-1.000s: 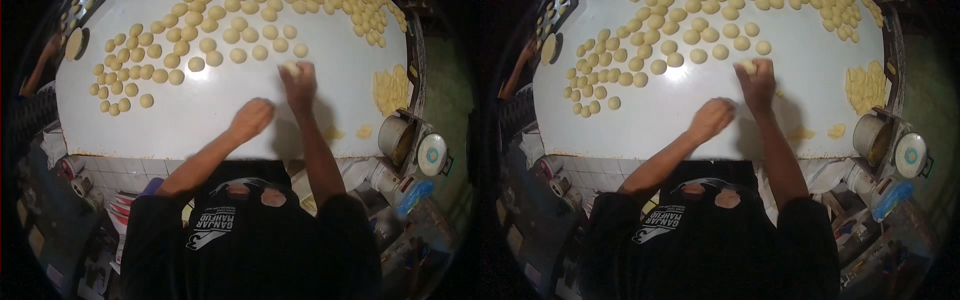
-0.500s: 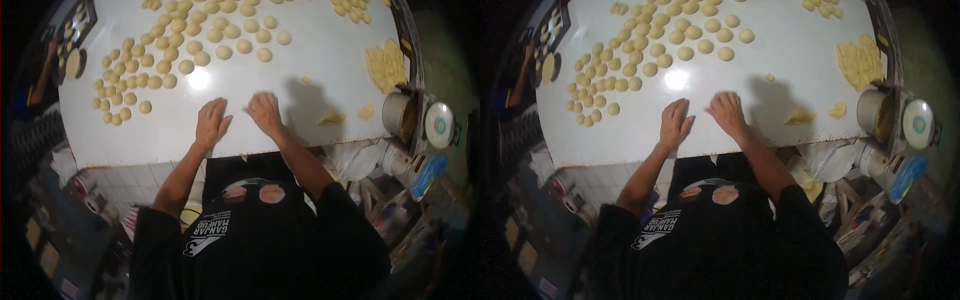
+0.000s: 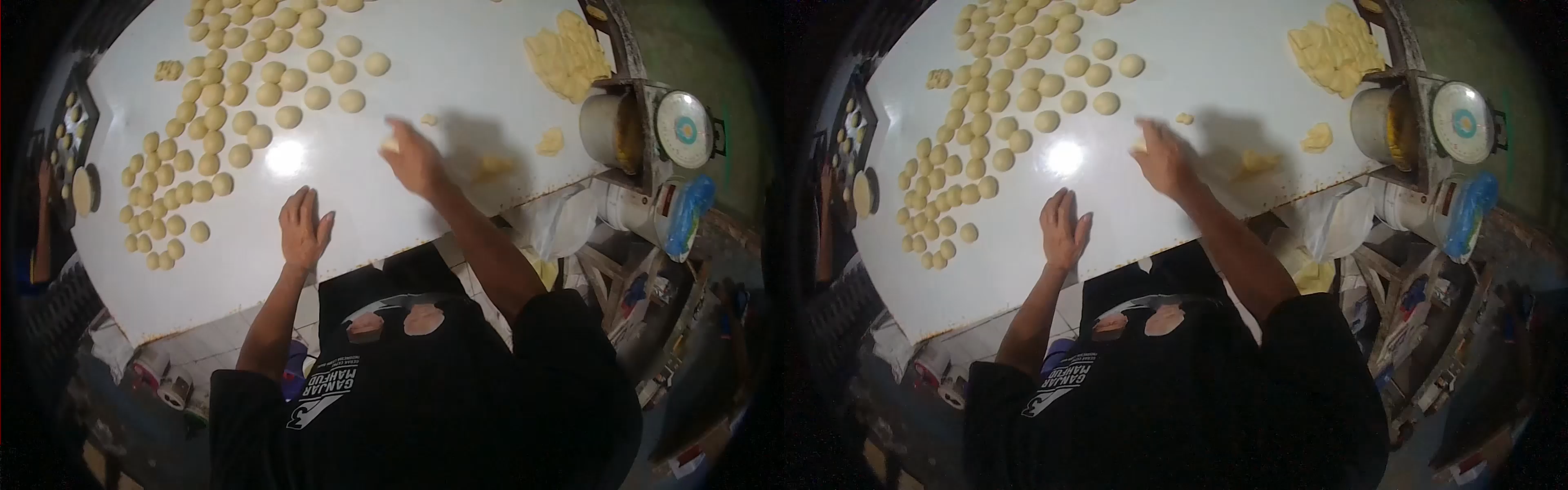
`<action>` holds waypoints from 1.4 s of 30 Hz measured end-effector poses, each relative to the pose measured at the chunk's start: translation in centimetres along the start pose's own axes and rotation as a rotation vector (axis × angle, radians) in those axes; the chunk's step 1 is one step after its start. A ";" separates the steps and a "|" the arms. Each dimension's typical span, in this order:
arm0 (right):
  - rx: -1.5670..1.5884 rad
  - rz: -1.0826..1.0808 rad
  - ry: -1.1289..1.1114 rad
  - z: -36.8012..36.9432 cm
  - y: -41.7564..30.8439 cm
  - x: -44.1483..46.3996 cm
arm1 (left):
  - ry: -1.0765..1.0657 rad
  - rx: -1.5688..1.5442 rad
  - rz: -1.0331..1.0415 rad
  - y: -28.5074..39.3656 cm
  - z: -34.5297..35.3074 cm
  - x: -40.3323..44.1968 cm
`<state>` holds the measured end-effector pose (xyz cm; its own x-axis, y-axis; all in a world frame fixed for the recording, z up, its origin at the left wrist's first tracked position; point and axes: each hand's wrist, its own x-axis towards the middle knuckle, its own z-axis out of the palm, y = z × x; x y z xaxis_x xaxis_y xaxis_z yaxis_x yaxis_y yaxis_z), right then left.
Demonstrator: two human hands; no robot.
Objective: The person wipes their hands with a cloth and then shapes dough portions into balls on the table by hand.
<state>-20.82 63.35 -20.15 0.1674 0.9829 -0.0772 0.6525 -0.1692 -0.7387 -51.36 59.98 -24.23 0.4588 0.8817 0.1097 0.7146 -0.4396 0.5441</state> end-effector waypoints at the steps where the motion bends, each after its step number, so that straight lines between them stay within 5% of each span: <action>1: 0.086 -0.015 0.107 -1.9 -2.3 2.8 | -0.003 -0.008 0.011 -0.3 -0.1 0.2; 3: 0.158 -0.029 0.222 -3.6 -2.1 7.4 | 0.010 -0.036 0.036 -0.4 0.4 0.9; 6: -0.355 -0.279 0.333 -4.5 2.8 7.5 | 0.013 -0.067 0.042 0.7 0.2 1.7; 9: -0.484 -0.329 0.465 -13.4 9.3 4.6 | -0.078 -0.345 0.207 7.5 2.4 7.1; 11: 0.022 0.127 0.509 -20.5 15.1 -0.1 | -0.252 -0.559 0.305 15.2 4.7 11.9; 13: -0.343 0.318 0.388 -25.7 20.0 -3.8 | -0.289 -0.560 0.532 20.9 10.9 15.2; 16: -0.446 0.033 0.399 -24.3 27.9 -6.1 | -0.259 -0.285 0.810 24.6 18.2 16.4; 17: -0.472 -0.057 0.398 -23.9 29.3 -6.8 | -0.276 -0.266 0.795 24.7 18.8 15.6; 19: -0.362 0.299 0.228 -21.6 28.1 -8.2 | -0.370 -0.306 0.480 23.0 18.0 13.8; 21: -0.014 0.097 0.192 -17.7 25.1 -11.6 | -0.332 -0.252 0.124 19.6 15.0 8.2; 23: -0.325 -0.467 -0.166 -18.6 22.2 -12.5 | -0.363 -0.098 0.208 13.8 10.0 2.4; 26: -0.409 -0.581 0.001 -18.2 21.4 -5.3 | -0.332 0.241 0.255 11.8 8.6 5.4; 28: -0.350 -0.426 0.095 -12.8 18.8 -3.9 | 0.085 0.109 0.093 16.6 12.6 11.5; 30: -0.339 -0.286 0.139 -9.2 17.4 -6.0 | -0.243 -0.072 -0.359 18.9 17.2 9.9; 31: -0.321 -0.372 -0.018 -9.0 18.3 -9.1 | -0.289 -0.137 -0.123 20.8 15.8 7.1; 32: -0.266 -0.474 -0.078 -10.5 18.9 -10.9 | -0.015 -0.144 0.150 21.8 13.5 4.6; 33: -0.283 -0.628 -0.155 -12.1 22.1 -10.7 | -0.096 -0.198 0.235 19.4 12.1 3.0; 34: -0.249 -0.727 -0.169 -14.3 23.4 -8.0 | -0.276 -0.097 0.130 15.7 11.6 3.4; 35: -0.353 -0.491 -0.333 -14.7 24.9 -5.9 | -0.480 -0.016 0.020 12.2 11.7 4.2; 36: -0.448 -0.191 -0.351 -14.8 20.3 -3.5 | -0.391 0.131 0.034 12.7 10.4 6.9; 37: -0.405 -0.621 -0.001 -13.2 18.4 -0.7 | -0.414 0.114 0.001 14.6 11.9 5.1; 39: -0.297 -0.303 0.188 -8.2 15.2 -0.6 | -0.222 -0.030 0.010 18.7 14.7 5.3; 42: -0.300 -0.532 -0.059 -10.2 20.1 -7.0 | -0.129 -0.298 0.243 12.4 12.9 3.4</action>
<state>-1.34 52.28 -27.61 -0.2741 0.9392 0.2070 0.8166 0.3410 -0.4656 -34.19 55.32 -27.83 0.6714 0.7214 0.1695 0.4020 -0.5467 0.7345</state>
